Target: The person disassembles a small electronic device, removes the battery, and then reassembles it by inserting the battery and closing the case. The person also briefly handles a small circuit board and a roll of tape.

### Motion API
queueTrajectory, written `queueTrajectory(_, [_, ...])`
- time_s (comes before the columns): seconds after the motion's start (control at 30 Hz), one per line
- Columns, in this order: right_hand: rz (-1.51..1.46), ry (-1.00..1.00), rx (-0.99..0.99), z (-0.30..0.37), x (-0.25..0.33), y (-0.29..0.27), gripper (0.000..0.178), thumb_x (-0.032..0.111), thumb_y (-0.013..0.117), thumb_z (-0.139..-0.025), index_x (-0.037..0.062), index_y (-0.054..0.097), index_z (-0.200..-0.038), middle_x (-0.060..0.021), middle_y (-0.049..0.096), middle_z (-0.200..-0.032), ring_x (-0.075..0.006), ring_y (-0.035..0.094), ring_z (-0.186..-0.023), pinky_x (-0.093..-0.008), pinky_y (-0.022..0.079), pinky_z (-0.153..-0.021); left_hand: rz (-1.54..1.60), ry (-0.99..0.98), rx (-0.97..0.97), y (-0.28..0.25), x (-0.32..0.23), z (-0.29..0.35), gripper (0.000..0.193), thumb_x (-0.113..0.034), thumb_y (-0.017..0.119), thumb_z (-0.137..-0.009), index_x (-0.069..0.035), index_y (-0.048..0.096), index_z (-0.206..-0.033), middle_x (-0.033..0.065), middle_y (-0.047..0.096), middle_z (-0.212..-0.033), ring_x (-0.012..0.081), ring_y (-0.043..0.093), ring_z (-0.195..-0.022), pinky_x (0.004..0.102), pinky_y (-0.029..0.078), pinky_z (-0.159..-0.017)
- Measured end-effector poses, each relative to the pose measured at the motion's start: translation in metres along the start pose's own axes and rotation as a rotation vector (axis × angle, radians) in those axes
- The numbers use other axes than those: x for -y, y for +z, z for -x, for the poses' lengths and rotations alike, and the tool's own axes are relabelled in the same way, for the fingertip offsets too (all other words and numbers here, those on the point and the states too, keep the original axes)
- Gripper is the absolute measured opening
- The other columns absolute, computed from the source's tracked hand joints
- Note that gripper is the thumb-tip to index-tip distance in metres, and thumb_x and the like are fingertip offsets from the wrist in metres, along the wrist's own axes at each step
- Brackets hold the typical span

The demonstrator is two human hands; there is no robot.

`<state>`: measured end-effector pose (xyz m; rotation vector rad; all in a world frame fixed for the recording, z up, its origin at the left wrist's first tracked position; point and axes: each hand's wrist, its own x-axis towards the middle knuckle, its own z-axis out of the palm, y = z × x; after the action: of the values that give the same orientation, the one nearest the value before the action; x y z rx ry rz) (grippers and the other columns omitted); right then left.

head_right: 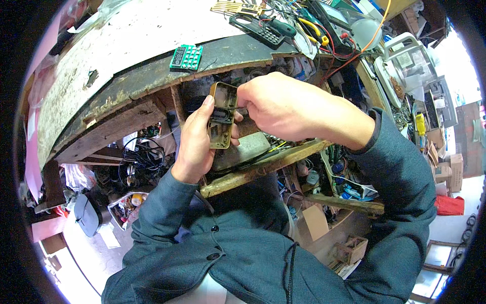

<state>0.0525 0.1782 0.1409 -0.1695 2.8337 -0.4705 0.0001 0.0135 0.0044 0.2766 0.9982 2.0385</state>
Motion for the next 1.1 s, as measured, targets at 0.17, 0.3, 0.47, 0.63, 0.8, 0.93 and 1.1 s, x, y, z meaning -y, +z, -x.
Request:
queueTrajectory(0.17, [0.237, -0.029, -0.038, 0.003, 0.022, 0.000, 0.010, 0.005, 0.061, -0.080, -0.0011, 0.068, -0.085, -0.0241, 0.068, -0.073, -0.0418, 0.070, -0.072, -0.0498, 0.057, -0.066, 0.004, 0.034, -0.021, 0.000, 0.001, 0.001, 0.054, -0.049, 0.045, -0.107, 0.002, 0.061, -0.107, 0.0117, 0.067, -0.091, 0.0164, 0.064, -0.067, 0.0310, 0.055, -0.061])
queueTrajectory(0.3, [0.613, -0.214, -0.069, 0.012, 0.020, 0.007, 0.011, 0.010, 0.065, -0.080, 0.0007, 0.067, -0.085, -0.0162, 0.066, -0.066, -0.0327, 0.071, -0.064, -0.0432, 0.057, -0.056, 0.005, 0.023, -0.037, 0.000, 0.001, 0.001, 0.053, -0.047, 0.045, -0.108, 0.002, 0.062, -0.107, 0.0108, 0.067, -0.089, 0.0161, 0.063, -0.067, 0.0308, 0.055, -0.061])
queueTrajectory(0.47, [1.033, -0.556, -0.195, 0.015, 0.010, 0.010, 0.015, 0.019, 0.065, -0.085, 0.0039, 0.068, -0.085, -0.0030, 0.058, -0.066, -0.0166, 0.063, -0.058, -0.0296, 0.048, -0.048, 0.066, 0.030, 0.033, -0.001, -0.001, 0.001, 0.050, -0.042, 0.040, -0.110, 0.002, 0.063, -0.112, 0.0105, 0.068, -0.088, 0.0170, 0.064, -0.068, 0.0311, 0.055, -0.059])
queueTrajectory(0.63, [0.793, -0.475, -0.172, 0.013, 0.013, 0.006, 0.013, 0.019, 0.067, -0.083, 0.0060, 0.066, -0.086, -0.0051, 0.057, -0.078, -0.0185, 0.063, -0.063, -0.0326, 0.049, -0.051, 0.091, -0.080, 0.020, -0.002, 0.001, 0.000, 0.049, -0.043, 0.039, -0.110, 0.001, 0.063, -0.112, 0.0123, 0.070, -0.092, 0.0193, 0.066, -0.068, 0.0349, 0.058, -0.061])
queueTrajectory(0.8, [0.244, -0.289, -0.382, 0.011, 0.018, 0.000, 0.013, 0.006, 0.066, -0.080, 0.0040, 0.061, -0.092, -0.0145, 0.058, -0.089, -0.0333, 0.065, -0.073, -0.0417, 0.054, -0.062, 0.217, -0.111, 0.035, -0.002, -0.005, 0.000, 0.048, -0.043, 0.039, -0.109, -0.001, 0.059, -0.119, 0.0144, 0.070, -0.095, 0.0207, 0.067, -0.070, 0.0393, 0.060, -0.063])
queueTrajectory(0.93, [-0.035, -0.233, -0.554, 0.014, 0.015, 0.005, 0.011, 0.008, 0.068, -0.088, 0.0030, 0.060, -0.093, -0.0150, 0.060, -0.086, -0.0356, 0.065, -0.076, -0.0416, 0.053, -0.065, 0.218, -0.124, 0.063, -0.003, -0.004, -0.002, 0.047, -0.044, 0.037, -0.110, -0.002, 0.057, -0.119, 0.0147, 0.070, -0.096, 0.0206, 0.068, -0.072, 0.0392, 0.060, -0.062])
queueTrajectory(1.1, [0.362, -0.021, -0.420, 0.018, 0.017, 0.002, 0.024, 0.024, 0.064, -0.096, 0.0048, 0.058, -0.084, -0.0157, 0.064, -0.070, -0.0376, 0.066, -0.065, -0.0466, 0.053, -0.060, 0.197, -0.150, 0.006, -0.007, -0.002, -0.002, 0.048, -0.045, 0.038, -0.109, -0.003, 0.058, -0.120, 0.0148, 0.069, -0.097, 0.0213, 0.068, -0.072, 0.0387, 0.059, -0.062])
